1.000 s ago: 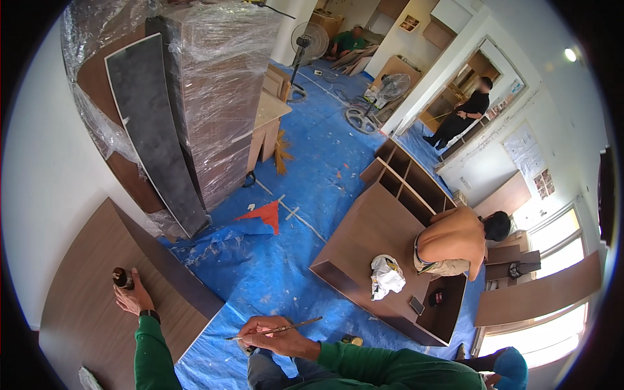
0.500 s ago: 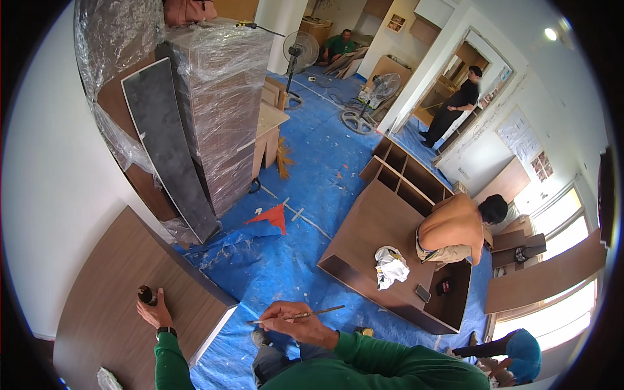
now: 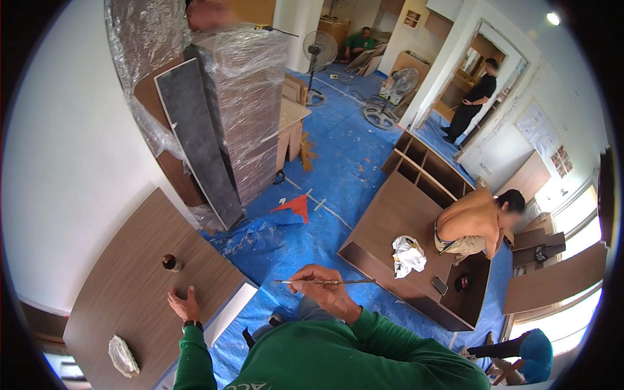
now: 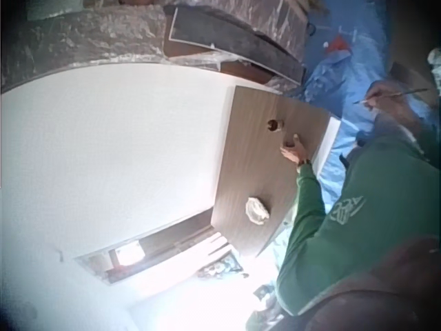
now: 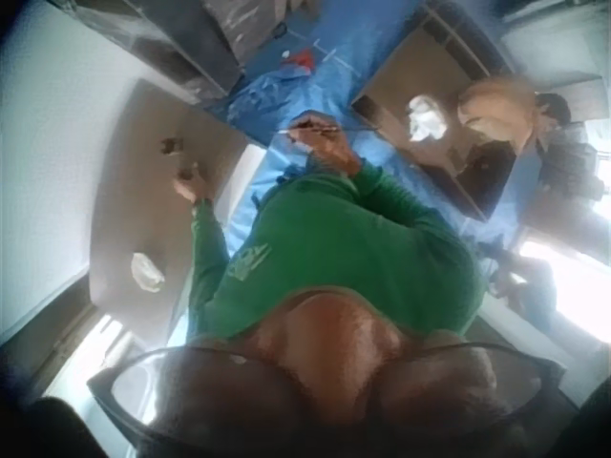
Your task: The person applies a dark liquid with a brush to the edges and corners of a wooden cabinet, dipping the brush into a small container and carefully brushing the surface.
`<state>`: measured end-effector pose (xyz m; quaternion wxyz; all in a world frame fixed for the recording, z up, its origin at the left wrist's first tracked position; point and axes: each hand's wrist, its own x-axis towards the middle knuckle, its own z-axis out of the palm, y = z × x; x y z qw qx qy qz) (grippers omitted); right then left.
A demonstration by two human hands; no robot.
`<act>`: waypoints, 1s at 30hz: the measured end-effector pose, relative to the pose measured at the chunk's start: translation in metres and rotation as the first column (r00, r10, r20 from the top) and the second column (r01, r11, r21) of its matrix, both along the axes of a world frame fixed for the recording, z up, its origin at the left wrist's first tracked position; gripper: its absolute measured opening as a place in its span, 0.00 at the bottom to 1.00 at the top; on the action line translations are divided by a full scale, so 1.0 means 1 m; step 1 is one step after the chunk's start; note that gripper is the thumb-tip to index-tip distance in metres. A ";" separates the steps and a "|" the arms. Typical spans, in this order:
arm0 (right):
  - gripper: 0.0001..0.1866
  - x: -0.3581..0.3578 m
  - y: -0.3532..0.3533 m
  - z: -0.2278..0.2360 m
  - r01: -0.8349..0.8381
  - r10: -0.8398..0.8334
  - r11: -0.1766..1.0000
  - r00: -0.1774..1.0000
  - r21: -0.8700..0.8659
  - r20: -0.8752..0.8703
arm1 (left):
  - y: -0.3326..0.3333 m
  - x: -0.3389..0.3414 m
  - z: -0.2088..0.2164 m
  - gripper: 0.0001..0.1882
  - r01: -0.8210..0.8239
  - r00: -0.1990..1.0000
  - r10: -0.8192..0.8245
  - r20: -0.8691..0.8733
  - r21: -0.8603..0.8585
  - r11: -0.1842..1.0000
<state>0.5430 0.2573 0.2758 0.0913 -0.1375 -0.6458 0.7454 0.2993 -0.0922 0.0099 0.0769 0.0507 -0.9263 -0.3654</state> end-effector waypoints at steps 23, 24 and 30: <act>0.07 -0.031 -0.044 0.012 -0.306 0.336 0.941 0.900 0.147 -0.276 | 0.032 0.177 0.249 0.11 0.480 0.811 -0.539 0.227 -0.785 0.392; 0.07 -0.031 -0.042 0.013 -0.311 0.343 0.938 0.896 0.155 -0.282 | 0.034 0.179 0.253 0.11 0.465 0.816 -0.531 0.229 -0.805 0.368; 0.08 -0.021 -0.012 0.014 -0.302 0.339 0.939 0.896 0.165 -0.287 | 0.053 0.183 0.264 0.12 0.570 0.783 -0.482 0.393 -0.764 0.302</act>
